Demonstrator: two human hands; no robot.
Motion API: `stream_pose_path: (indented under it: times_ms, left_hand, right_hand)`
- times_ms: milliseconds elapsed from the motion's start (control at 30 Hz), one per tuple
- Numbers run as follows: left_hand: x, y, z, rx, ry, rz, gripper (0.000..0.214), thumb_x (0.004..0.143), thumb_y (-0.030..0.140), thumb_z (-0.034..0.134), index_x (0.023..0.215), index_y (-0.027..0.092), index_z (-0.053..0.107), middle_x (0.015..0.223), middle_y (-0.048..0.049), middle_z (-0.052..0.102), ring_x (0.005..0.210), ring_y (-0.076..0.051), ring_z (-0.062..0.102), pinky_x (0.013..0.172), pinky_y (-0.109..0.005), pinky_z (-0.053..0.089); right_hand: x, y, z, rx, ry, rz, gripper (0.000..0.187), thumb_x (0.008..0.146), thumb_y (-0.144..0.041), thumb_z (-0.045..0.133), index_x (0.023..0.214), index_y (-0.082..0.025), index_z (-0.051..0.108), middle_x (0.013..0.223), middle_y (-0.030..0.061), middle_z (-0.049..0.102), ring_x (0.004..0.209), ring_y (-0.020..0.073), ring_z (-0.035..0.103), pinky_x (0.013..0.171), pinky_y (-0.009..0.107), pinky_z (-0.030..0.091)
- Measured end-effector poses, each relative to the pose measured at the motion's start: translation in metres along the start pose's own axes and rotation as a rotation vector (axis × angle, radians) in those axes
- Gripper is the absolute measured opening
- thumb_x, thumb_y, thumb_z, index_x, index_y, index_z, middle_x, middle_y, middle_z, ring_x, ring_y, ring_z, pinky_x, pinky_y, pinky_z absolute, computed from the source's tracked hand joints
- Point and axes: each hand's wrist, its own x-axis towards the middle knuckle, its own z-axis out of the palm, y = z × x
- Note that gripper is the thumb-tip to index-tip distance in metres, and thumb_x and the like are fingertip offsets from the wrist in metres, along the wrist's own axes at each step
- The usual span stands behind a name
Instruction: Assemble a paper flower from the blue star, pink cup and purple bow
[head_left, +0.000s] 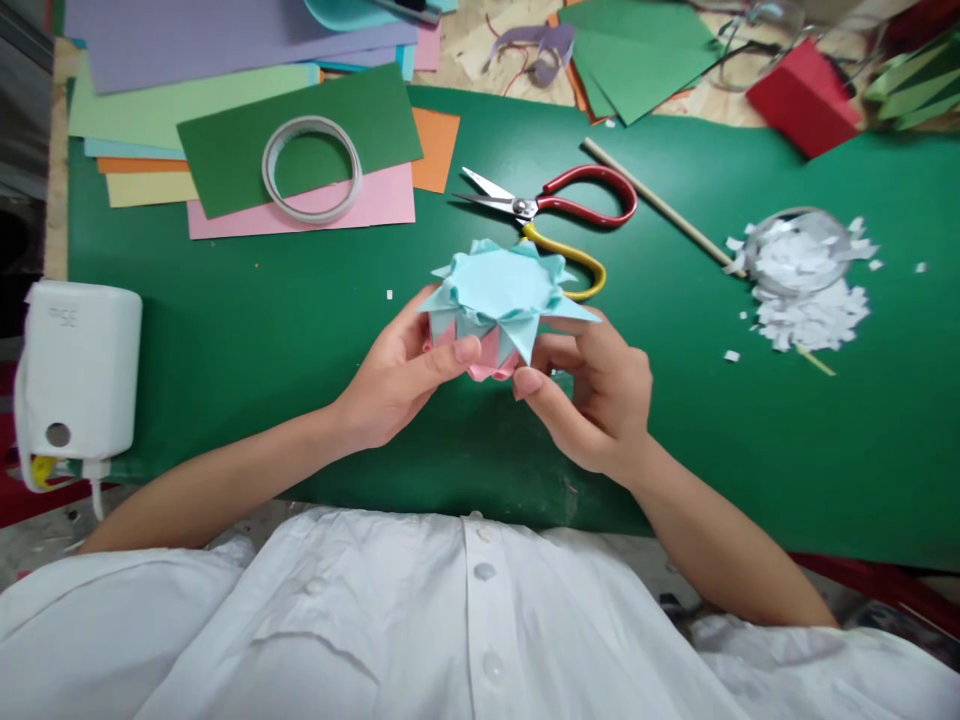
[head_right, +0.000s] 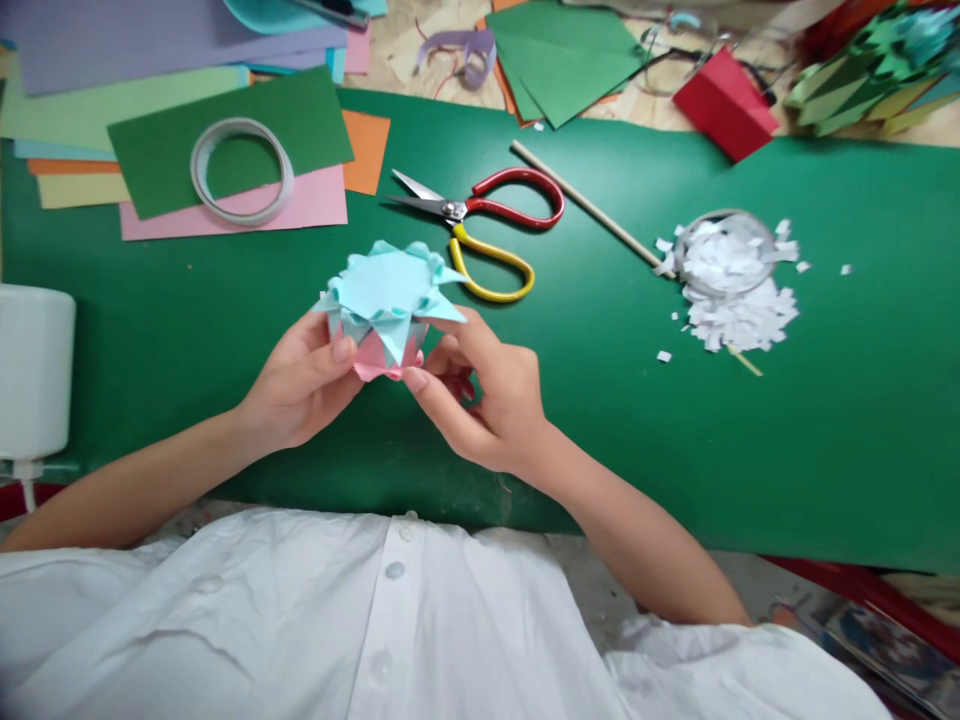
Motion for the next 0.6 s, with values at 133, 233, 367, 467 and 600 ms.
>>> stream_pose_path:
  times_ms: [133, 233, 367, 467, 600]
  left_hand:
    - [-0.003, -0.003, -0.006, 0.089, -0.098, 0.011, 0.038, 0.081, 0.043, 0.079, 0.109, 0.024, 0.061, 0.095, 0.0001, 0.069, 0.089, -0.016, 0.069, 0.081, -0.028, 0.056]
    - [-0.005, -0.002, -0.007, 0.102, -0.188, -0.007, 0.036, 0.084, 0.037, 0.077, 0.113, 0.025, 0.058, 0.091, 0.0003, 0.070, 0.079, -0.014, 0.069, 0.071, -0.025, 0.056]
    - [-0.006, 0.001, -0.005, 0.111, -0.237, -0.023, 0.033, 0.085, 0.031, 0.076, 0.111, 0.024, 0.057, 0.084, 0.0017, 0.068, 0.072, -0.011, 0.066, 0.066, -0.022, 0.054]
    - [-0.006, 0.004, -0.003, 0.147, -0.238, -0.037, 0.032, 0.084, 0.031, 0.076, 0.109, 0.023, 0.056, 0.081, 0.0024, 0.066, 0.070, -0.011, 0.064, 0.066, -0.022, 0.054]
    - [-0.005, 0.008, 0.000, 0.155, -0.224, -0.051, 0.034, 0.084, 0.029, 0.077, 0.109, 0.023, 0.055, 0.077, 0.0038, 0.062, 0.067, -0.010, 0.064, 0.065, -0.022, 0.054]
  right_hand:
    - [-0.001, -0.002, -0.003, 0.250, -0.039, 0.185, 0.021, 0.088, -0.022, 0.071, 0.106, -0.025, 0.061, 0.056, -0.0085, 0.057, 0.044, 0.0087, 0.050, 0.042, 0.022, 0.036]
    - [0.000, -0.003, -0.006, 0.411, -0.091, 0.280, 0.019, 0.082, -0.020, 0.078, 0.075, -0.021, 0.060, 0.046, -0.0089, 0.054, 0.036, 0.0057, 0.045, 0.039, 0.019, 0.035]
    - [0.003, -0.005, -0.009, 0.535, -0.181, 0.346, 0.029, 0.079, -0.017, 0.080, 0.061, -0.018, 0.058, 0.041, -0.0085, 0.051, 0.033, 0.0040, 0.043, 0.036, 0.016, 0.033]
    - [0.005, -0.007, -0.011, 0.624, -0.253, 0.437, 0.029, 0.079, -0.020, 0.081, 0.058, -0.018, 0.060, 0.038, -0.0085, 0.049, 0.030, 0.0033, 0.040, 0.033, 0.015, 0.030]
    - [0.006, -0.007, -0.015, 0.757, -0.377, 0.603, 0.021, 0.080, -0.028, 0.079, 0.068, -0.017, 0.067, 0.038, -0.0081, 0.048, 0.027, 0.0036, 0.037, 0.030, 0.015, 0.027]
